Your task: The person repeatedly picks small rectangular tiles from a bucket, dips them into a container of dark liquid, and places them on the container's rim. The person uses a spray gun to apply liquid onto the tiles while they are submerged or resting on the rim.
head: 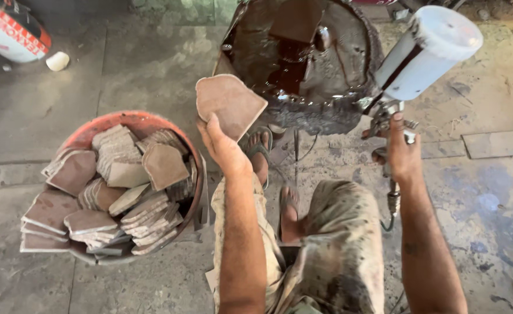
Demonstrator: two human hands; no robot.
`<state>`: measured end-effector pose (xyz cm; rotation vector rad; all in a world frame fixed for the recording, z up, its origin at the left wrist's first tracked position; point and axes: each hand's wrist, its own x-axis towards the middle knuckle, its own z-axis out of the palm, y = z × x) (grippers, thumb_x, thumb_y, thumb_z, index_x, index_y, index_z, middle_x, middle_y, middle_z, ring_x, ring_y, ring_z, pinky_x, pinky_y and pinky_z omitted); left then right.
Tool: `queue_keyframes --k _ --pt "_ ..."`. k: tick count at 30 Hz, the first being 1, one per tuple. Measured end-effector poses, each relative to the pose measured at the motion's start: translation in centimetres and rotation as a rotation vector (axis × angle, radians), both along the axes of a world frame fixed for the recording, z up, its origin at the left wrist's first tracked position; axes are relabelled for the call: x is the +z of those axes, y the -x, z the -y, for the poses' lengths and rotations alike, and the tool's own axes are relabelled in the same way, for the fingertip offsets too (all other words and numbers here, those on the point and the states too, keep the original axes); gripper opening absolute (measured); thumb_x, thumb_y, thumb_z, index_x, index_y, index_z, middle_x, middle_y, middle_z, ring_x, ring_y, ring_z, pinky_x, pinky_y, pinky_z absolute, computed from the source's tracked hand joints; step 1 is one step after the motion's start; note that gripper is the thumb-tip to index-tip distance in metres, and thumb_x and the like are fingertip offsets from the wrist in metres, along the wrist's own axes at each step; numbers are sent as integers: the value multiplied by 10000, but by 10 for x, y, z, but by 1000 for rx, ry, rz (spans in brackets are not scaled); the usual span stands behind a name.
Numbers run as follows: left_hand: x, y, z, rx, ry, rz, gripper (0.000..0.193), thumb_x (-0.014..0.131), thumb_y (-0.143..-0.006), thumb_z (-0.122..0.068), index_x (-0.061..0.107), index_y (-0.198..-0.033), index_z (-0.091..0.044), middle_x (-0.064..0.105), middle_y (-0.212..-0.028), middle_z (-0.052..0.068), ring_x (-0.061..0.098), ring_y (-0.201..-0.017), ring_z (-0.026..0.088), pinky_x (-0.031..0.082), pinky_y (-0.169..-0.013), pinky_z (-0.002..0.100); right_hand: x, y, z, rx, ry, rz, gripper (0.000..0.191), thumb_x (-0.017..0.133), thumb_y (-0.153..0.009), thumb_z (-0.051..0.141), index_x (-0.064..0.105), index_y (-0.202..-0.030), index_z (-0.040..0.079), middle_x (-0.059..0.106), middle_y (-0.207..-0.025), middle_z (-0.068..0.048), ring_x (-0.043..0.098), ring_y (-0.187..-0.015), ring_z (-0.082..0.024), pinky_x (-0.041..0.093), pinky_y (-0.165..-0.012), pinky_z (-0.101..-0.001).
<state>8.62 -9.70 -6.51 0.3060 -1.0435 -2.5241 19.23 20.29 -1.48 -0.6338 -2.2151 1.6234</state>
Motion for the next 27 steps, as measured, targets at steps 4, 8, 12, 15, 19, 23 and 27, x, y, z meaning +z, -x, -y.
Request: queue_keyframes --k 4,8,12,15,19,23,27 --pt "-5 -6 8 -76 -91 -74 549 532 -1024 -237 423 -1523 -37 503 -1474 112 516 -1322 232 426 -1102 404 16 -1 11 17 14 -12 613 455 -1043 616 635 -1134 36 745 -854 -113 504 -424 -152 364 -376 -289" --pt "5 -12 10 -138 -17 -46 603 546 -984 -181 370 -1559 -146 483 -1500 95 544 -1289 237 511 -1024 391 32 -6 15 -10 -24 58 628 457 -1060 626 650 -1123 32 748 -858 -98 520 -456 -129 395 -414 -266" --pt "24 -33 4 -244 67 -129 556 556 -1021 -203 347 -1534 -141 465 -1471 85 580 -1221 218 644 -824 419 37 -15 16 -50 -35 56 612 466 -1067 591 658 -1089 11 740 -833 -116 522 -444 -149 385 -410 -285" --pt "38 -35 -3 -255 74 -190 533 556 -1052 -177 382 -1548 -84 524 -1442 90 622 -1187 204 665 -832 411 34 -19 7 -48 -26 5 603 464 -1069 569 668 -1084 2 737 -826 -112 520 -450 -151 380 -408 -290" --pt "55 -33 -16 -237 107 -222 546 566 -1069 -147 389 -1573 -33 616 -1349 102 679 -1111 213 653 -862 409 22 -28 -7 -19 18 -37 616 476 -1086 568 680 -1052 -13 744 -845 -77 551 -503 -125 411 -440 -271" --pt "92 -15 -28 -246 120 -286 556 592 -1070 -108 395 -1576 12 641 -1301 127 677 -1084 227 656 -843 431 11 -30 -12 -79 28 -65 568 549 -1066 550 660 -1057 -7 726 -852 -80 559 -531 -109 449 -456 -268" --pt "111 6 -43 -247 144 -432 636 599 -1029 -52 320 -1600 -38 600 -1403 104 646 -1191 185 625 -895 391 3 -36 -14 -91 -2 -99 557 566 -1054 545 660 -1031 -4 729 -858 -65 550 -533 -111 434 -470 -269"
